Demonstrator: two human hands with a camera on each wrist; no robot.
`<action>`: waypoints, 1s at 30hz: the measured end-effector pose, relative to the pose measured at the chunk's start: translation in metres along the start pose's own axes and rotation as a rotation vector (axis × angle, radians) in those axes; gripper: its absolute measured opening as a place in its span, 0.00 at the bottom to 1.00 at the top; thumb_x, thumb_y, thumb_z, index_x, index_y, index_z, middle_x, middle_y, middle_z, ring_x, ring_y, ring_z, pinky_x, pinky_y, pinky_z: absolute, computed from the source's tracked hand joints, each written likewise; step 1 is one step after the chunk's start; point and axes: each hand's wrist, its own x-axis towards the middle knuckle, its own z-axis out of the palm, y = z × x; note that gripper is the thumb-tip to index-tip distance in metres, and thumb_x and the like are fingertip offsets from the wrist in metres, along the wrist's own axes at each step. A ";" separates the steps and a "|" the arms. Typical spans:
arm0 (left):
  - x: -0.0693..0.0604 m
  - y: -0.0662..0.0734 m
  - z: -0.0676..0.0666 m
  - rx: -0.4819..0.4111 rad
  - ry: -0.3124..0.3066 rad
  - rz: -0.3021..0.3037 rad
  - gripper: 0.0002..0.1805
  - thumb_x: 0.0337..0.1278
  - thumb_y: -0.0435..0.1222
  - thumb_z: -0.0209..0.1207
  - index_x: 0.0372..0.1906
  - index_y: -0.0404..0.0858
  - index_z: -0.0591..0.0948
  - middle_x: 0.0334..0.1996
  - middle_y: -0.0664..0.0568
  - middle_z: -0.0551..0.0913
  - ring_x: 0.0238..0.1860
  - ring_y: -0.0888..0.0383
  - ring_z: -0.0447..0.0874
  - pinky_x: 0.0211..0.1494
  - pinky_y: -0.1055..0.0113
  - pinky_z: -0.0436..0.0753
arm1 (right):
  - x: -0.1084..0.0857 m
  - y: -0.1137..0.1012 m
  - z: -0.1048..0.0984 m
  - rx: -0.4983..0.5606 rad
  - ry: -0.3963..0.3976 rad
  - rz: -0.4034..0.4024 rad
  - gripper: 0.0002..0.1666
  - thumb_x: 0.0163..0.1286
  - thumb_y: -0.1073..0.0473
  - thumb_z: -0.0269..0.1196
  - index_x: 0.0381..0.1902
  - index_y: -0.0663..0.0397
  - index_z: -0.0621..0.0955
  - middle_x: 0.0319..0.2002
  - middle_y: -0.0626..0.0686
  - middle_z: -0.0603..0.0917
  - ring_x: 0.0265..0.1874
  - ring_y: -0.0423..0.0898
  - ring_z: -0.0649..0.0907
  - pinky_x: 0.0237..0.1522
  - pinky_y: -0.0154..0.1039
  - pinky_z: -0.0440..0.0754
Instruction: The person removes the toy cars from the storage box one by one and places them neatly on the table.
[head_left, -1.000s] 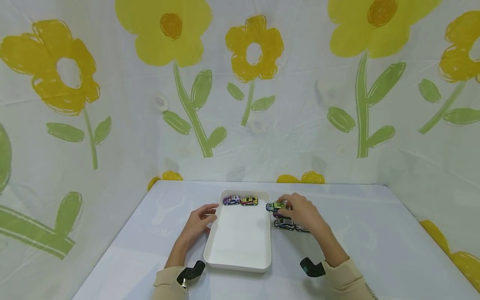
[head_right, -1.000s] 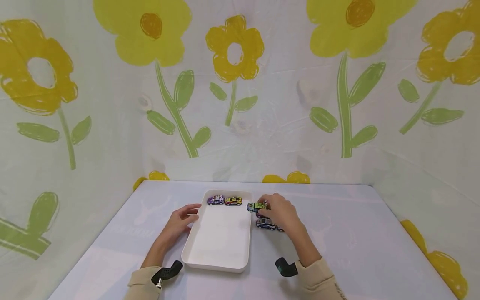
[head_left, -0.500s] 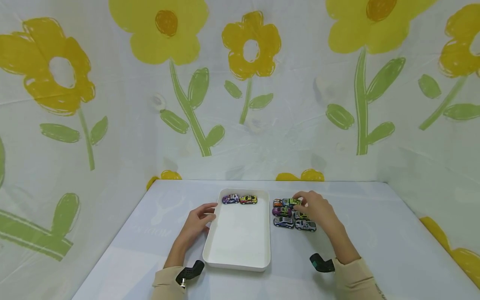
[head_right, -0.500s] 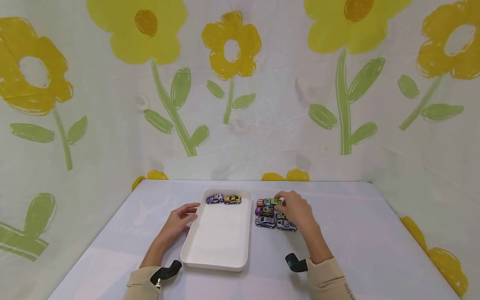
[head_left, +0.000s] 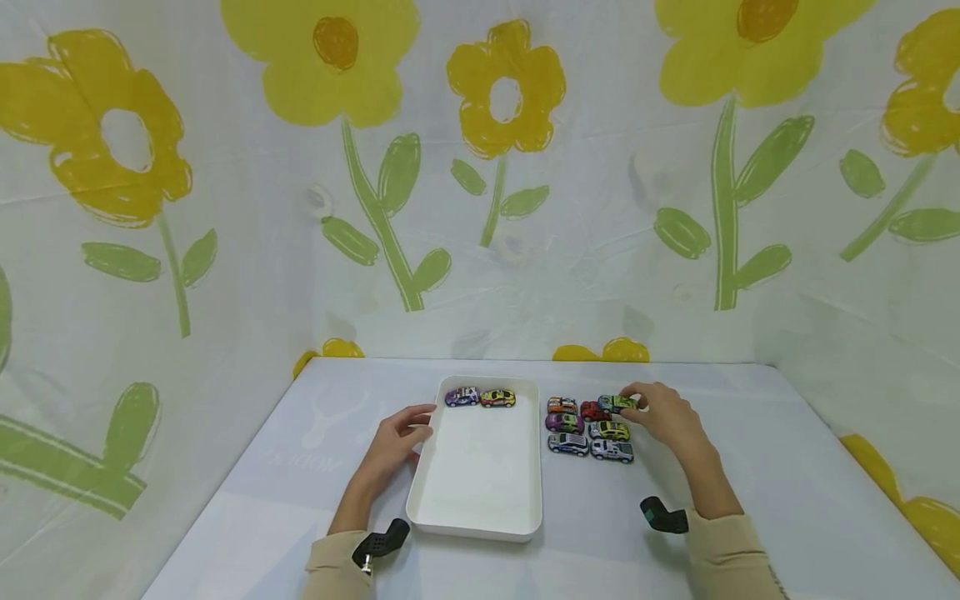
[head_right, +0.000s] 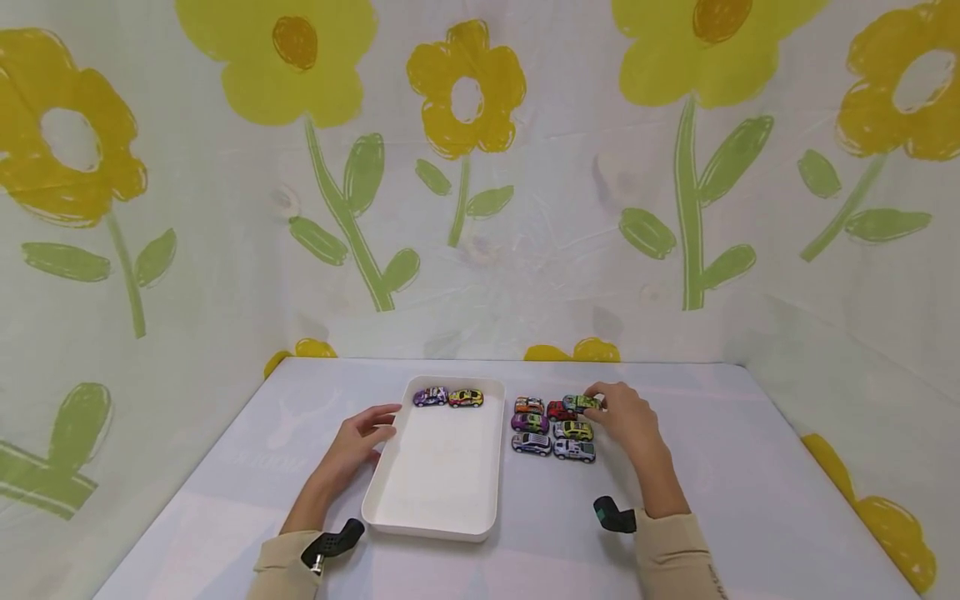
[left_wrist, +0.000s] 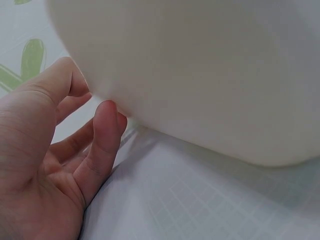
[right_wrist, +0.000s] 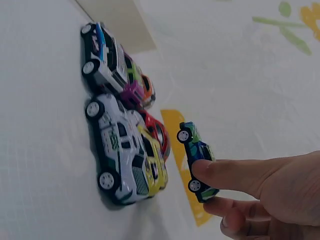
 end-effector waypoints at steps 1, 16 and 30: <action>0.000 0.000 0.000 0.000 -0.001 0.000 0.22 0.58 0.37 0.61 0.60 0.51 0.80 0.55 0.46 0.80 0.41 0.54 0.82 0.29 0.65 0.82 | 0.000 0.002 0.000 0.001 -0.002 0.005 0.20 0.65 0.55 0.66 0.54 0.53 0.81 0.45 0.63 0.83 0.41 0.57 0.81 0.33 0.48 0.79; -0.001 0.000 -0.001 -0.007 0.000 0.009 0.22 0.58 0.36 0.61 0.59 0.51 0.80 0.55 0.46 0.80 0.41 0.54 0.82 0.29 0.64 0.82 | 0.004 0.021 -0.003 -0.006 -0.066 0.087 0.22 0.64 0.55 0.67 0.55 0.56 0.80 0.43 0.64 0.83 0.38 0.56 0.80 0.34 0.50 0.77; 0.000 0.001 0.000 -0.001 0.005 0.006 0.21 0.58 0.36 0.61 0.58 0.53 0.80 0.55 0.46 0.81 0.41 0.54 0.82 0.29 0.64 0.82 | 0.008 0.036 0.008 0.013 -0.095 0.118 0.22 0.63 0.58 0.67 0.55 0.57 0.80 0.44 0.64 0.83 0.40 0.57 0.81 0.38 0.53 0.78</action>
